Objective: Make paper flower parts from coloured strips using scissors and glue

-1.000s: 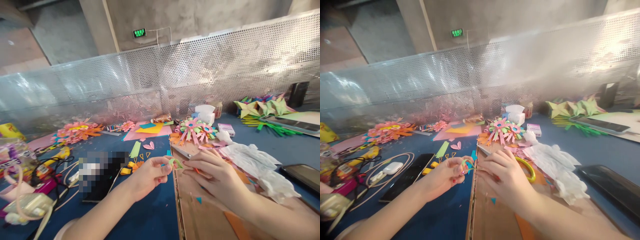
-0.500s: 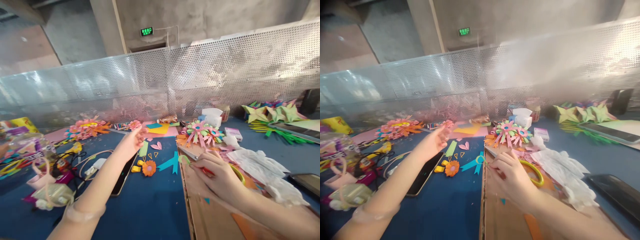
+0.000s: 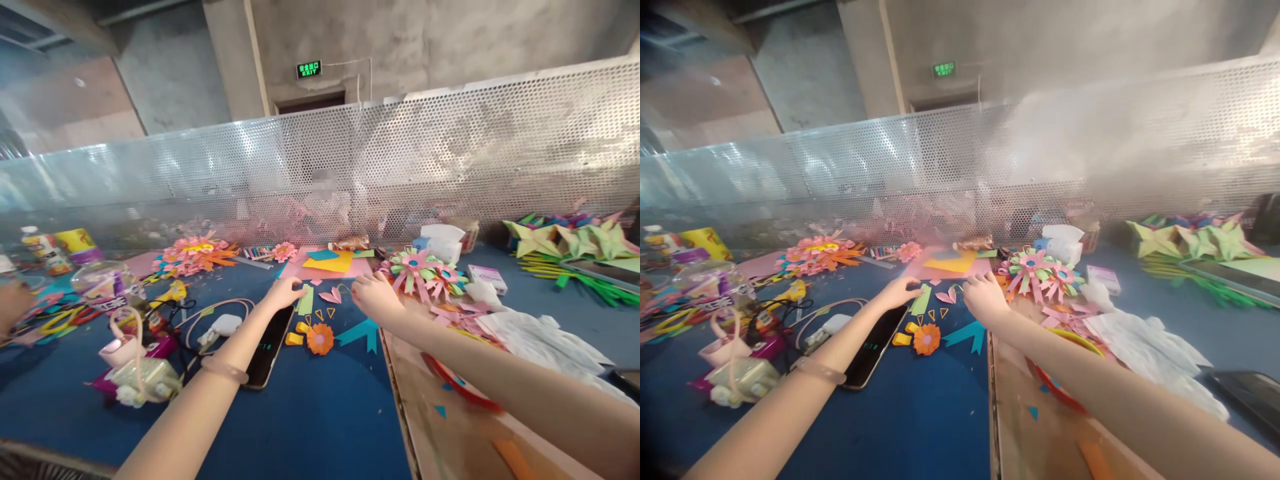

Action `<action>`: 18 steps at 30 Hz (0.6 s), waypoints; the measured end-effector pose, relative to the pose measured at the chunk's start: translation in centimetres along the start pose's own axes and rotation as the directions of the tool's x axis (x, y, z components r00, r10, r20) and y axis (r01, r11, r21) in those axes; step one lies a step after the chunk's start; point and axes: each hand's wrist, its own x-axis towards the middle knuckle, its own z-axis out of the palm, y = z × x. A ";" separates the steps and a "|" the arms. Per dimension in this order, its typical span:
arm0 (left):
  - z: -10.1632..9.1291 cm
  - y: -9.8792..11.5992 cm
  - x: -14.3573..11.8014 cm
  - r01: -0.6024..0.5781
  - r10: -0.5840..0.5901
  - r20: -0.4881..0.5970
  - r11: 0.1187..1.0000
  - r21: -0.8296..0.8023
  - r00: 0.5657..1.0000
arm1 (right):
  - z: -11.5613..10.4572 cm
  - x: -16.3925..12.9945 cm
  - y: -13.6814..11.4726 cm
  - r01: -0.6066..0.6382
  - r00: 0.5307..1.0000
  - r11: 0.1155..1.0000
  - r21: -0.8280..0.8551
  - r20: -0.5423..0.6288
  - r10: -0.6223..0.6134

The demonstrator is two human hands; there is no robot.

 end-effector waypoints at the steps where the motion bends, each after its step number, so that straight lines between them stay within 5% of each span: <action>1: 0.0 0.0 0.1 -0.033 0.032 0.026 0.998 0.051 0.999 | 0.4 0.3 -0.1 0.012 1.000 1.000 -0.028 0.019 -0.011; 9: -0.5 -0.5 0.5 -0.112 0.069 0.146 0.944 0.312 0.987 | -0.3 -0.4 -1.3 0.034 0.999 0.992 -0.125 0.032 -0.030; 18: 0.1 -0.5 1.7 -0.086 0.023 0.172 0.926 0.367 0.985 | -0.9 -0.6 -1.2 0.037 0.999 0.994 -0.103 -0.029 -0.040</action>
